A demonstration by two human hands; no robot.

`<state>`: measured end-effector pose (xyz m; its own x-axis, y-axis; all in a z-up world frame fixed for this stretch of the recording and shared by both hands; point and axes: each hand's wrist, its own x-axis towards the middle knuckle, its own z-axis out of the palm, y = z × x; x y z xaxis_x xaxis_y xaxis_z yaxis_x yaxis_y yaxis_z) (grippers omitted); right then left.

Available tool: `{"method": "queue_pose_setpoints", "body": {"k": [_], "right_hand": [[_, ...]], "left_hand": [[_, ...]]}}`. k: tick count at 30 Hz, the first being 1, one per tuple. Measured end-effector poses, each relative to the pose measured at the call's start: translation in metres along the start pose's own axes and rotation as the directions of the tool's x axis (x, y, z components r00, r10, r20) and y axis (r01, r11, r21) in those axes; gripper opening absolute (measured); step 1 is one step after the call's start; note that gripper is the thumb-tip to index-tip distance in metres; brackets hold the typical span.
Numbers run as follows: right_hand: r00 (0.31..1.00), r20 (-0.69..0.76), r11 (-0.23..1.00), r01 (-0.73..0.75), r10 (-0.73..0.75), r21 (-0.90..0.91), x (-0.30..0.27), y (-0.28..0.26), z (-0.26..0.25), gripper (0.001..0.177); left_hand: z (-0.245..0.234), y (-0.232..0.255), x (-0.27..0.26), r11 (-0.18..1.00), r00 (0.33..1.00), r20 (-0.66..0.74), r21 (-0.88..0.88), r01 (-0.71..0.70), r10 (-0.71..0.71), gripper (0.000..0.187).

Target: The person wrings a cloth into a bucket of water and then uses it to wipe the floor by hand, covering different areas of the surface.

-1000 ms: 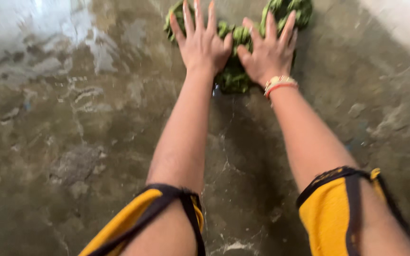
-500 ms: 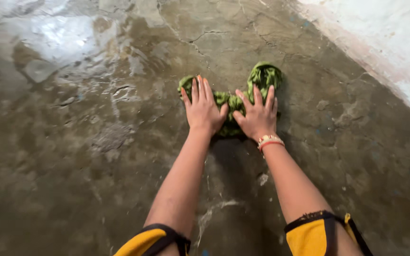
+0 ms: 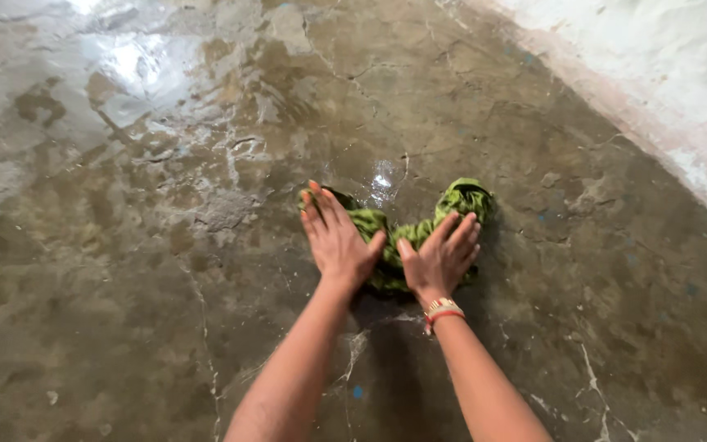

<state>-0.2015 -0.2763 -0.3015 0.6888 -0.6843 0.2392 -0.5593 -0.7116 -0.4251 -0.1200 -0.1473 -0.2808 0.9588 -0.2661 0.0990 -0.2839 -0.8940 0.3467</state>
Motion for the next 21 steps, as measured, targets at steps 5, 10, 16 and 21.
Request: {"method": "queue_pose_setpoints", "body": {"k": [5, 10, 16, 21], "right_hand": [[0.995, -0.095, 0.989, 0.012, -0.026, -0.146, 0.039, -0.044, 0.038, 0.095], [0.940, -0.172, 0.949, 0.264, -0.294, -0.175, 0.097, -0.077, 0.076, 0.079], [0.888, -0.098, 0.888, 0.431, -0.449, -0.160, 0.182, -0.113, 0.115, 0.074], [0.851, -0.031, 0.847, 0.517, -0.524, -0.121, 0.215, -0.115, 0.130, 0.071]], "left_hand": [[0.007, -0.028, 0.080, 0.997, 0.995, -0.085, 0.045, 0.062, -0.058, 0.119], [0.018, -0.049, 0.150, 0.993, 0.992, -0.098, 0.082, 0.084, -0.076, 0.116], [0.021, -0.066, 0.241, 0.996, 0.990, -0.135, 0.062, 0.056, -0.047, 0.119], [0.030, -0.075, 0.262, 0.996, 0.991, -0.127, 0.072, 0.044, -0.034, 0.116]]}}
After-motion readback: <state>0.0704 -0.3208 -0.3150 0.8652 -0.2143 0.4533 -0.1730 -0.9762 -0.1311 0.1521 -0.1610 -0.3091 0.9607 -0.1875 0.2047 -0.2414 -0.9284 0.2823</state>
